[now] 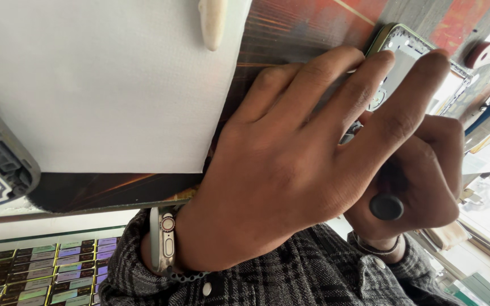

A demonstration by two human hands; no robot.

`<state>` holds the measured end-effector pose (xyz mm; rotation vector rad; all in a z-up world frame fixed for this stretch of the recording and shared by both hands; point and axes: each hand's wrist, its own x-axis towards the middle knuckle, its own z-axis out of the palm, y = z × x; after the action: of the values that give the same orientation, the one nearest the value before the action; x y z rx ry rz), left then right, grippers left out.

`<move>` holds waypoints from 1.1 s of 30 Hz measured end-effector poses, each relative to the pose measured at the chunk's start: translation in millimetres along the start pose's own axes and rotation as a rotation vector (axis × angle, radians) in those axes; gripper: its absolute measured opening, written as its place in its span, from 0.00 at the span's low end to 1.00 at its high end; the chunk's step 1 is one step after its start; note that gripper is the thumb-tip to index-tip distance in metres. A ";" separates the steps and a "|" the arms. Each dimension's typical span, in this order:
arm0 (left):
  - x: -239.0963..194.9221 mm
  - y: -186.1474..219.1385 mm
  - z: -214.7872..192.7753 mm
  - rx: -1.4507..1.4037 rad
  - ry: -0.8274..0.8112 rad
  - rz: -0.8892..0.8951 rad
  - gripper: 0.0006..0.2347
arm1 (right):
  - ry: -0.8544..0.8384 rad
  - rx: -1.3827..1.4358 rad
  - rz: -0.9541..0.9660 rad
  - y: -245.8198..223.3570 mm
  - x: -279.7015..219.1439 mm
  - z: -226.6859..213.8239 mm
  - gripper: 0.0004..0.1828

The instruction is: The person uses a screwdriver to remove screws from the back of a smartphone, then uses a prying tool to separate the back cover from the frame. The back cover is lifted off, exposing the internal components including the battery and camera module.

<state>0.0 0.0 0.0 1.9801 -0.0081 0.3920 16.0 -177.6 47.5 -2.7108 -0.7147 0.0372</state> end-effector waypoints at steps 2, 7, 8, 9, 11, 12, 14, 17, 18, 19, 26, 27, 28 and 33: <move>-0.5 -0.1 -0.2 0.003 -0.004 -0.004 0.24 | 0.031 0.009 0.015 1.7 -0.7 2.9 0.15; 0.8 -0.5 1.9 0.003 -0.017 -0.003 0.24 | 0.204 0.175 -0.229 21.2 5.3 21.4 0.23; 0.7 -0.8 1.8 0.003 -0.018 -0.002 0.24 | 0.228 0.195 -0.291 25.5 5.7 23.6 0.24; 0.7 -0.7 1.8 0.005 -0.021 -0.002 0.24 | 0.219 0.182 -0.328 28.7 5.1 24.7 0.24; 0.6 -1.0 2.0 0.008 -0.020 -0.002 0.25 | 0.183 0.150 -0.333 31.4 1.2 23.3 0.24; 0.6 -1.4 2.0 0.009 -0.024 0.000 0.25 | 0.155 0.132 -0.301 30.4 -2.2 20.4 0.24; 0.6 -1.5 2.6 0.012 -0.026 0.002 0.25 | 0.118 0.089 -0.251 28.2 -6.8 16.2 0.24; 0.1 -0.6 2.6 0.016 -0.026 0.003 0.25 | 0.104 0.051 -0.209 24.5 -7.8 13.5 0.24; 0.2 -1.1 2.6 0.016 -0.027 0.005 0.25 | 0.110 0.065 -0.203 24.0 -6.2 14.0 0.23; 0.4 -1.0 2.9 0.020 -0.026 0.005 0.25 | 0.115 0.078 -0.197 23.5 -4.6 14.3 0.22; 1.6 0.0 3.7 0.026 -0.029 0.009 0.26 | 0.131 0.160 -0.221 21.7 -0.3 16.8 0.19; 1.8 1.0 3.6 0.026 -0.028 0.011 0.26 | 0.154 0.184 -0.243 21.7 -0.1 18.7 0.19; 2.0 1.5 3.6 0.028 -0.029 0.012 0.26 | 0.158 0.182 -0.248 20.8 -0.2 18.9 0.19; 2.3 0.8 4.3 0.036 -0.028 0.015 0.26 | 0.128 0.175 -0.255 13.8 5.2 17.8 0.18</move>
<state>3.2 -3.8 -0.3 2.0219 -0.0343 0.3769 25.1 -180.8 26.5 -2.4133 -0.9636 -0.1278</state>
